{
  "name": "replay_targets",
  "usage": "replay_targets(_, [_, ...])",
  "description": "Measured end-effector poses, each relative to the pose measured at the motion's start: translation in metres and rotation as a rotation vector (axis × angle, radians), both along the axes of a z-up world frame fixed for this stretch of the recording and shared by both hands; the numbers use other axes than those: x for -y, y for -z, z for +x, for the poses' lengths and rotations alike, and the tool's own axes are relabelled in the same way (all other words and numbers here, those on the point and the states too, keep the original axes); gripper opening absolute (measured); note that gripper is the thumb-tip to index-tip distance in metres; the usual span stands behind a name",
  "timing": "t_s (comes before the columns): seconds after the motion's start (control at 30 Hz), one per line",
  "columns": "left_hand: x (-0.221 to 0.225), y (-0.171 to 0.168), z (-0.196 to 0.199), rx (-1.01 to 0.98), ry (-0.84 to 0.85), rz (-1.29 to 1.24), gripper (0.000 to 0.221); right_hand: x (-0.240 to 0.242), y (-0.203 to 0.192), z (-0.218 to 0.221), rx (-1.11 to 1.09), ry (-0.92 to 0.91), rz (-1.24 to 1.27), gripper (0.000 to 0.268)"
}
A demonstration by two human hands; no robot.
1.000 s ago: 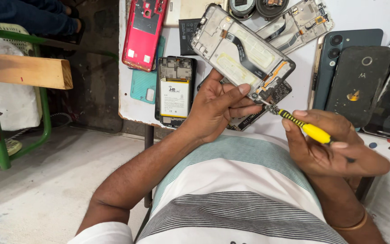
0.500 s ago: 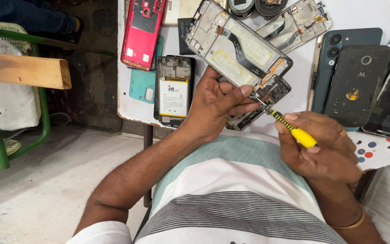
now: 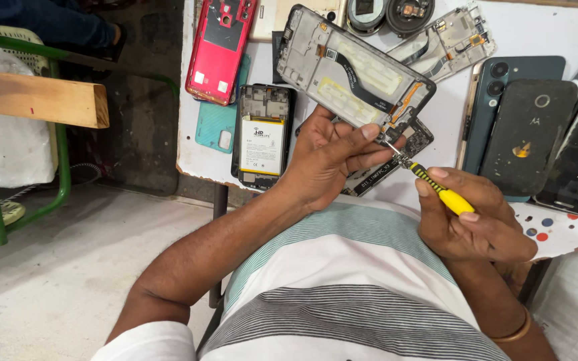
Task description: The person disassembles and reassembles several smartphones on a cluttered workbench. They use a screwdriver to remove screws from phone frames, separate back covers, and handle internal components such as batteries and circuit boards. The person moves phones and parts around the table while working.
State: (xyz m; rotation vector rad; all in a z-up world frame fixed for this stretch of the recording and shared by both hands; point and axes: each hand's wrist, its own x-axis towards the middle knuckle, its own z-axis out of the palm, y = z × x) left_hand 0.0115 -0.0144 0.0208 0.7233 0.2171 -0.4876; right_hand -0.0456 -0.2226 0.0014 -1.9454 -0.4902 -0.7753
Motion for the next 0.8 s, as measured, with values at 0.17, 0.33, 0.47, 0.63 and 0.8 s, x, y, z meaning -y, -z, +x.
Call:
replay_targets(0.17, [0.005, 0.000, -0.002, 0.021, 0.013, -0.070, 0.044, 0.005, 0.011, -0.005, -0.066, 0.036, 0.014, 0.057])
replay_targets(0.33, [0.004, -0.006, -0.003, 0.031, 0.011, -0.032, 0.047, 0.012, 0.000, -0.006, -0.094, 0.003, -0.028, 0.057])
replay_targets(0.47, [0.004, -0.004, -0.004, 0.057, -0.009, -0.036, 0.047, 0.013, -0.004, -0.011, -0.114, 0.021, -0.012, 0.055])
replay_targets(0.63, [0.003, 0.002, -0.006, 0.074, -0.011, -0.003, 0.047, 0.016, 0.001, -0.011, -0.162, 0.069, 0.016, 0.055])
replay_targets(0.8, [0.002, 0.012, -0.007, 0.139, -0.017, 0.065, 0.052, 0.022, 0.005, -0.007, -0.221, 0.075, 0.171, 0.059])
